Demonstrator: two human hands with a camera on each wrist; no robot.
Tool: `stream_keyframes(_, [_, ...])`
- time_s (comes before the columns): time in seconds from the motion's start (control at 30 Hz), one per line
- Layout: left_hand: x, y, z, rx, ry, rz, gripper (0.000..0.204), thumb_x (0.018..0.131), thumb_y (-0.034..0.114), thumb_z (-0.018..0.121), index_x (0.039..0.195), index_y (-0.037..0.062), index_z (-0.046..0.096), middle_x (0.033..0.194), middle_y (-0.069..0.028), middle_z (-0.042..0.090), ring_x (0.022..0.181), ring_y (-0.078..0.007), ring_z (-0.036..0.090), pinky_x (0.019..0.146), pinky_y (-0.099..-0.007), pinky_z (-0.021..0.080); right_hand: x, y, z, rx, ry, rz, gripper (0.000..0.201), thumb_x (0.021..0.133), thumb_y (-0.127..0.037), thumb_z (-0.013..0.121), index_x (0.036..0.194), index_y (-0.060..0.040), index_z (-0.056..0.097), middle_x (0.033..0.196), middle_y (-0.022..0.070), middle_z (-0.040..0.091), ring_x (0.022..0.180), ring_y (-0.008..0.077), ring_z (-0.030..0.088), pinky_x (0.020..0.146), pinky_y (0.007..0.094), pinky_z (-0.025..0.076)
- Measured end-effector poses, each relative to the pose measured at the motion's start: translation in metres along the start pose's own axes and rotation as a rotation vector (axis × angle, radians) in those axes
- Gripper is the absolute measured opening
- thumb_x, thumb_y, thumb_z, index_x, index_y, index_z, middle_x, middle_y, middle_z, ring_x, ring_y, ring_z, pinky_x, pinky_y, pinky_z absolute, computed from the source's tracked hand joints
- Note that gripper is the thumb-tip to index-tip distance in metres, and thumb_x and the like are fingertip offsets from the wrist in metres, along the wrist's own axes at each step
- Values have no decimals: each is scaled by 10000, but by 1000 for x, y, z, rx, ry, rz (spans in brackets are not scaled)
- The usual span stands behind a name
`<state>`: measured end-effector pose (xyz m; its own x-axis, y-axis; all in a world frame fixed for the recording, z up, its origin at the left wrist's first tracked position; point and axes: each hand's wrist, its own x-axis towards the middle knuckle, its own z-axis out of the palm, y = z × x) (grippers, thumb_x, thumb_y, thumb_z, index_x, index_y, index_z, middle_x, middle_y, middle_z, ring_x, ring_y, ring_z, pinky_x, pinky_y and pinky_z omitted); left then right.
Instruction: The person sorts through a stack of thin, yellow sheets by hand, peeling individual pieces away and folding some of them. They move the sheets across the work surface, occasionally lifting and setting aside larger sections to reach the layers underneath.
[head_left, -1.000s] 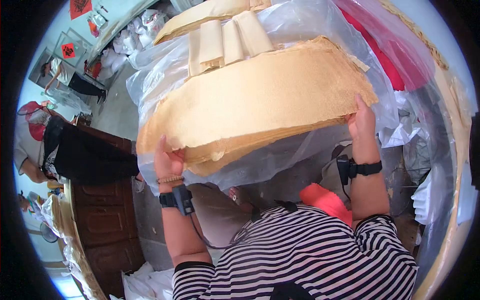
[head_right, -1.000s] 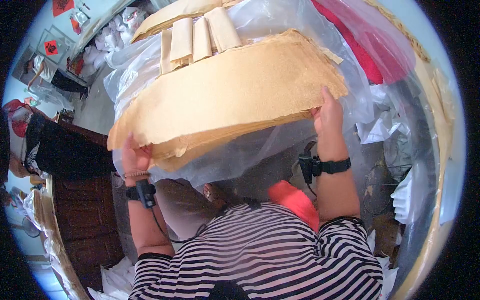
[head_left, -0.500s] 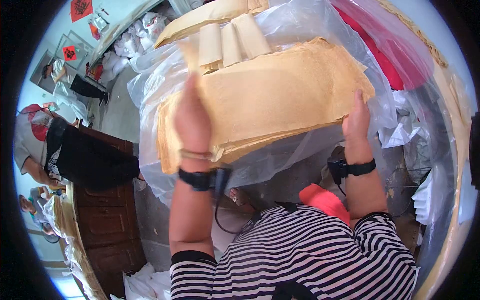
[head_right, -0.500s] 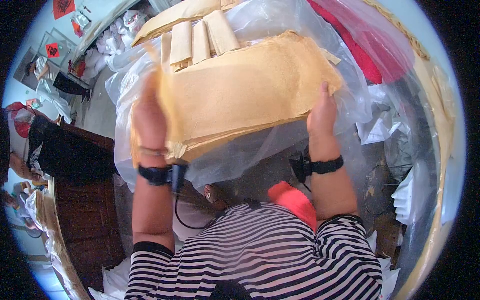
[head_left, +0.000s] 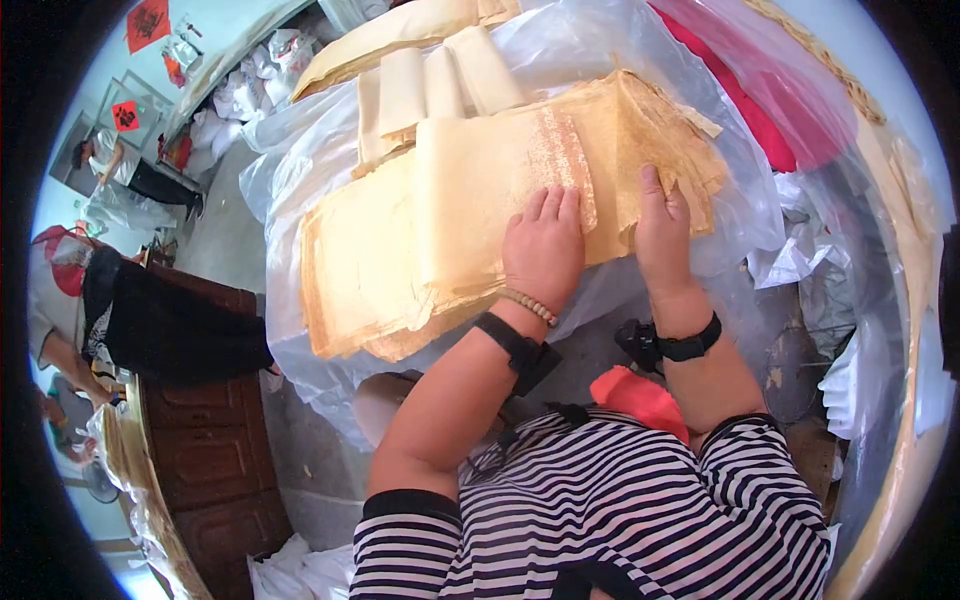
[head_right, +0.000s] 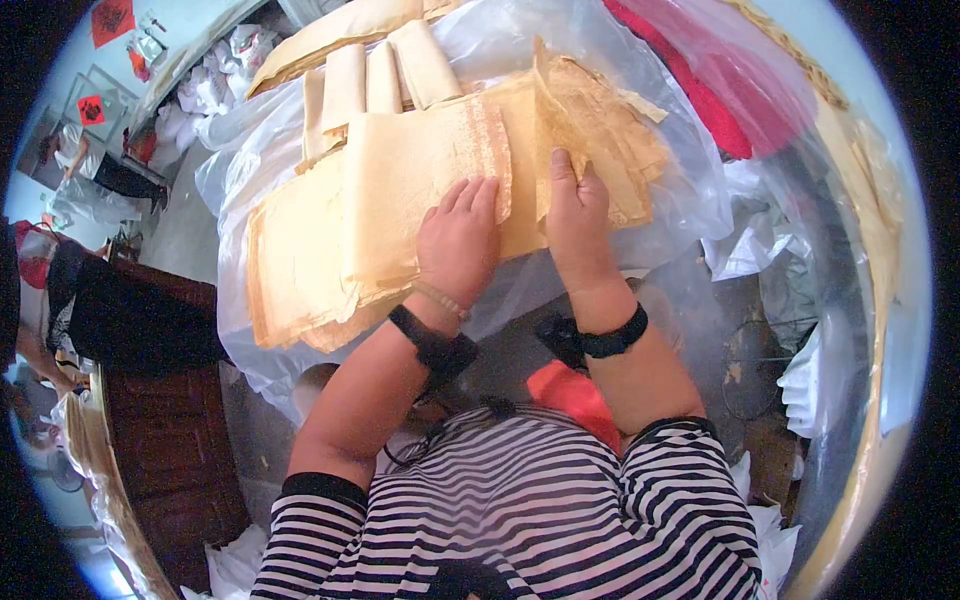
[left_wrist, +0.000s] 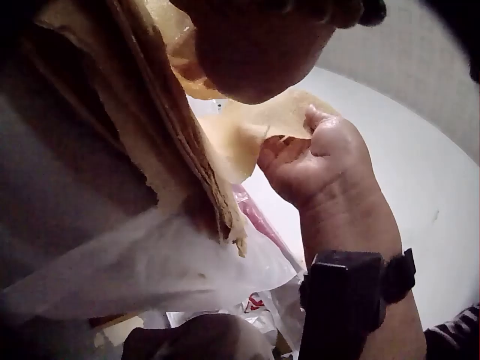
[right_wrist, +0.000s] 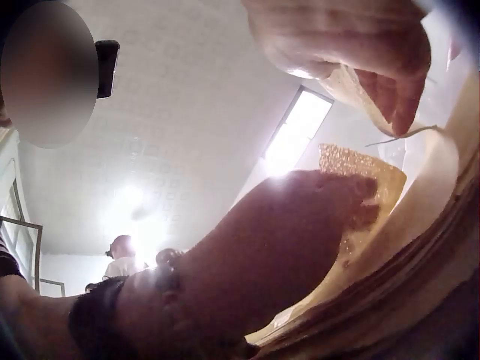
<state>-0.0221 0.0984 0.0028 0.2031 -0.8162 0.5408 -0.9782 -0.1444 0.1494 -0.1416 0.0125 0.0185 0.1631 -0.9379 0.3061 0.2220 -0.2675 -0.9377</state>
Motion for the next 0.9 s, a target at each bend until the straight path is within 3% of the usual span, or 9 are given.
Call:
stream_keyframes(0.13, [13,7,6,-8,-1,-16,370,893,123,570,1255,59,619,1287,-104,670,1240,-279,604,964,-424,513,-2,7,7,-12,14,-38,378,1081,-284,513,1180,57,642,1093,108,708,990,189,635,892,335,495])
stream_keyframes(0.23, [20,16,7,23,-255,-19,402,872,167,615,1260,61,616,1325,-112,648,1258,-283,591,973,-424,506,-5,8,7,-70,9,-58,369,1079,-274,516,1165,62,643,1075,119,709,974,189,636,880,340,495])
stream_keyframes(0.33, [12,16,-1,-54,-184,15,452,890,257,657,1302,78,604,1360,-137,620,1301,-307,557,1033,-458,464,-5,-2,6,-89,-5,-75,364,1077,-264,520,1144,71,647,1056,130,710,967,185,635,872,341,494])
stream_keyframes(0.43, [-5,-7,-48,16,-169,80,484,916,345,672,1331,102,608,1392,-135,597,1334,-330,524,1093,-498,406,-2,-4,5,-101,-3,-117,371,1078,-263,517,1125,79,652,1035,134,709,964,180,631,872,337,489])
stream_keyframes(0.5, [-8,-38,-74,133,-43,101,454,954,375,641,1336,130,624,1412,-112,592,1351,-337,510,1131,-521,359,-4,-16,8,-147,-28,-116,380,1076,-274,522,1124,79,655,1029,130,710,960,177,629,871,332,486])
stream_keyframes(0.6, [-23,-77,-78,232,-352,-76,429,947,366,643,1317,148,645,1437,-85,582,1357,-333,507,1121,-512,372,0,-22,20,-102,-23,-99,390,1072,-291,529,1146,70,658,1049,116,709,970,168,622,875,319,481])
stream_keyframes(0.73, [-45,-92,-72,200,-247,-109,437,943,364,644,1330,161,642,1445,-87,579,1362,-324,504,1111,-504,382,11,-33,17,-51,80,-1,416,1065,-326,541,1218,46,651,1137,98,696,1012,169,618,897,310,478])
stream_keyframes(0.9, [-56,-114,-77,101,-234,-83,438,941,333,657,1343,159,636,1444,-91,581,1357,-307,510,1103,-483,391,26,-5,-25,258,223,166,503,1042,-353,583,1334,56,561,1253,105,648,1111,183,633,939,325,503])
